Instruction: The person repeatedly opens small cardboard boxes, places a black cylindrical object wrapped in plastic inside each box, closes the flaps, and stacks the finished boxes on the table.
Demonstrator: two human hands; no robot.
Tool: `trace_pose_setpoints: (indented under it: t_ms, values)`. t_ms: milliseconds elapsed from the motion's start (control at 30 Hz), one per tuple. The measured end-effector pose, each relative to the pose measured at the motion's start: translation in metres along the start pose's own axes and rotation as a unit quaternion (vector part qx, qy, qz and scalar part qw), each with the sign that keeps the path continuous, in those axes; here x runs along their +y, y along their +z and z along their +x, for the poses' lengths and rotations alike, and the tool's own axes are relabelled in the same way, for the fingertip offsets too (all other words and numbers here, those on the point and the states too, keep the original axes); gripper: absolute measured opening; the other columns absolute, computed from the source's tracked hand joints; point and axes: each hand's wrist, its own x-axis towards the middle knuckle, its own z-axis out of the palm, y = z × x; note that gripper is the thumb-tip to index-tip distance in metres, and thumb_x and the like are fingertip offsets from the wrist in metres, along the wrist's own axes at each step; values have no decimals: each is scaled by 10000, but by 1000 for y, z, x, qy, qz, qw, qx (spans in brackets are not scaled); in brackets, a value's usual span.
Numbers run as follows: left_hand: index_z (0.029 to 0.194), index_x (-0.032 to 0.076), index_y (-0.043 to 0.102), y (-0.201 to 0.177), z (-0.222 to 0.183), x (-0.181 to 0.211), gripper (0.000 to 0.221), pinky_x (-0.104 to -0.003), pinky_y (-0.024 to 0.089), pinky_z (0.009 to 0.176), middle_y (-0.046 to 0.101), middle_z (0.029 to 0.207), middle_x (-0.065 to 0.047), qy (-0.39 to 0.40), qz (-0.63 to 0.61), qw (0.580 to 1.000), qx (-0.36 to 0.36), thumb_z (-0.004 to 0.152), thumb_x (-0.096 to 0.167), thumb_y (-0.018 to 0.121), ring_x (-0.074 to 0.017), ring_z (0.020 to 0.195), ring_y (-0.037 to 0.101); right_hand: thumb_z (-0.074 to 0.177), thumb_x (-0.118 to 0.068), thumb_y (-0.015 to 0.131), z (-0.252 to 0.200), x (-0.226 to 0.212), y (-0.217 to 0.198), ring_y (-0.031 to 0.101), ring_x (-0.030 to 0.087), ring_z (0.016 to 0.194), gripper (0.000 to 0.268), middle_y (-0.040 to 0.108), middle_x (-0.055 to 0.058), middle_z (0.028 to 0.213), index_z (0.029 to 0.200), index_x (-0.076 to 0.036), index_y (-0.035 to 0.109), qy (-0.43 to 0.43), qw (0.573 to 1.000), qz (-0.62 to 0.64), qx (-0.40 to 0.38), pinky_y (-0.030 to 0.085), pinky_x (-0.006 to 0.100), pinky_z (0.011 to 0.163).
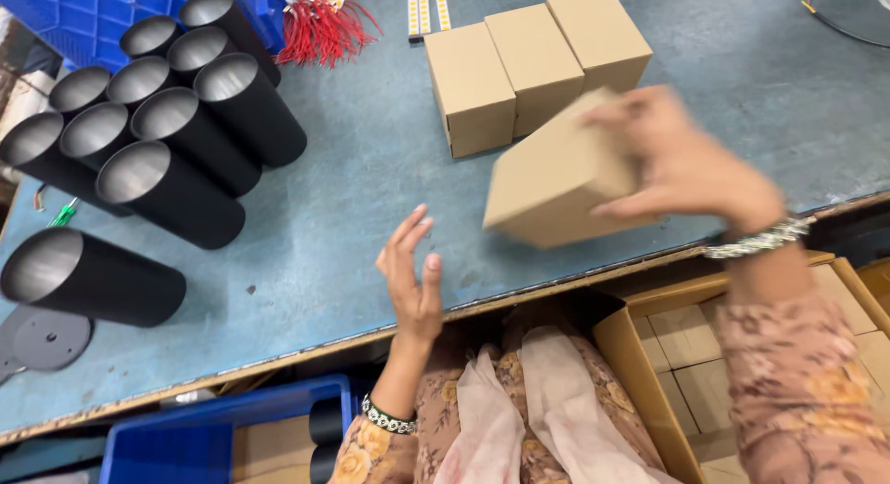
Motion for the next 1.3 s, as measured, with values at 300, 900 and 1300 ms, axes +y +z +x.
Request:
trace_pose_setpoints:
  t_ms: [300,900,1300]
  values:
    - [1414,40,476,35,-20,-46,641,-519,253,1118,492,1463,-147,-88,258,952,-142,907,380,671,-347,1397,399,813,-389,979,-117,201,89,462,512,1347,1078,295,293,1436,1590,-167,266,377,882,-107,261,484,558,1073]
    - [1384,50,492,31,-5,-33,649,-509,232,1114,521,1416,-138,-142,253,939,-185,889,425,677,-329,1397,387,721,-441,957,41,269,110,429,402,1382,1001,456,234,1457,1462,-130,360,309,920,-77,227,323,622,1096]
    - [1429,67,527,24,-23,-54,604,-549,222,1170,530,1450,-166,-71,242,958,-135,967,421,690,-380,1438,391,1092,-324,761,-79,193,109,503,333,1459,635,496,177,1545,1556,-67,412,201,929,104,293,360,532,1208]
